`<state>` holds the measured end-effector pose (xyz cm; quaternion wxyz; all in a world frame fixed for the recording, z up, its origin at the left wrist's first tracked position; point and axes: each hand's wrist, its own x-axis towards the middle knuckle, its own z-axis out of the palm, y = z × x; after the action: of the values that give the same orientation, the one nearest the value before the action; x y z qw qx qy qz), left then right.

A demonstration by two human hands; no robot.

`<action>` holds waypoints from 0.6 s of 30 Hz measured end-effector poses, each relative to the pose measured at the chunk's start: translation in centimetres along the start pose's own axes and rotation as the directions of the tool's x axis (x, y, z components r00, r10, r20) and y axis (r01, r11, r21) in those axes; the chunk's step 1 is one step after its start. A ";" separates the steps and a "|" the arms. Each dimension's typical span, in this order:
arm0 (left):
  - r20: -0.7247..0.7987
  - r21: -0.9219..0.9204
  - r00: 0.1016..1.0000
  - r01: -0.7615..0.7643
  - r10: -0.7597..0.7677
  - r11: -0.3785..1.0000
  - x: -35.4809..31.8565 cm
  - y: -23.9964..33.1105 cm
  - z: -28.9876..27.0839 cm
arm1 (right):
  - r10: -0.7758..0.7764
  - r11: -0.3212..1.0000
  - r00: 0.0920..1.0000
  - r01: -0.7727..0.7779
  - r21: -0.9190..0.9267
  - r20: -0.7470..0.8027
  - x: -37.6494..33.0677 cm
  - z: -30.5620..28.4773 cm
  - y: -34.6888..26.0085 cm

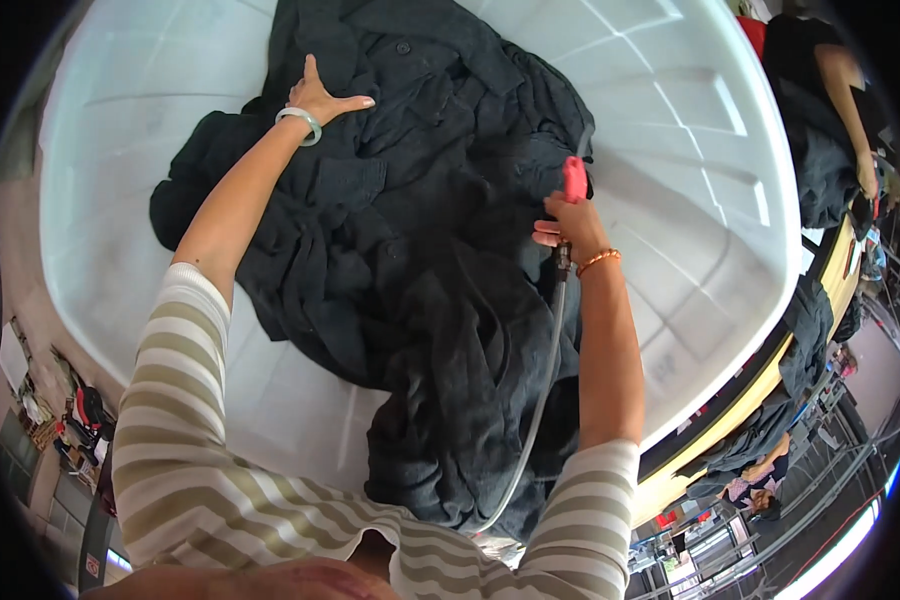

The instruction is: Trimming loose threads from black garments using scissors.

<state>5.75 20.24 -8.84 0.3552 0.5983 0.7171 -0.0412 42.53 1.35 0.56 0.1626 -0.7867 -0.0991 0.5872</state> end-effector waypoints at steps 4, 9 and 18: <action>-0.085 0.169 0.995 0.073 -0.060 0.983 2.9 -3.3 3.2 | 0.220 0.903 0.974 -0.182 0.390 -0.055 6.5 -0.7 1.5; -0.208 0.144 0.973 -0.065 0.095 0.987 6.3 -7.2 5.8 | 0.176 0.724 0.979 -0.057 0.688 -0.105 14.4 -4.5 4.9; -0.250 0.046 0.968 -0.017 0.028 0.999 6.9 -6.6 5.5 | -0.013 0.845 1.000 0.012 0.535 -0.002 16.8 1.9 5.0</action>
<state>2.21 21.44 -19.16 0.2490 0.6144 0.7483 0.0229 45.36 2.80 -16.74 0.3788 -0.7091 0.0629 0.5914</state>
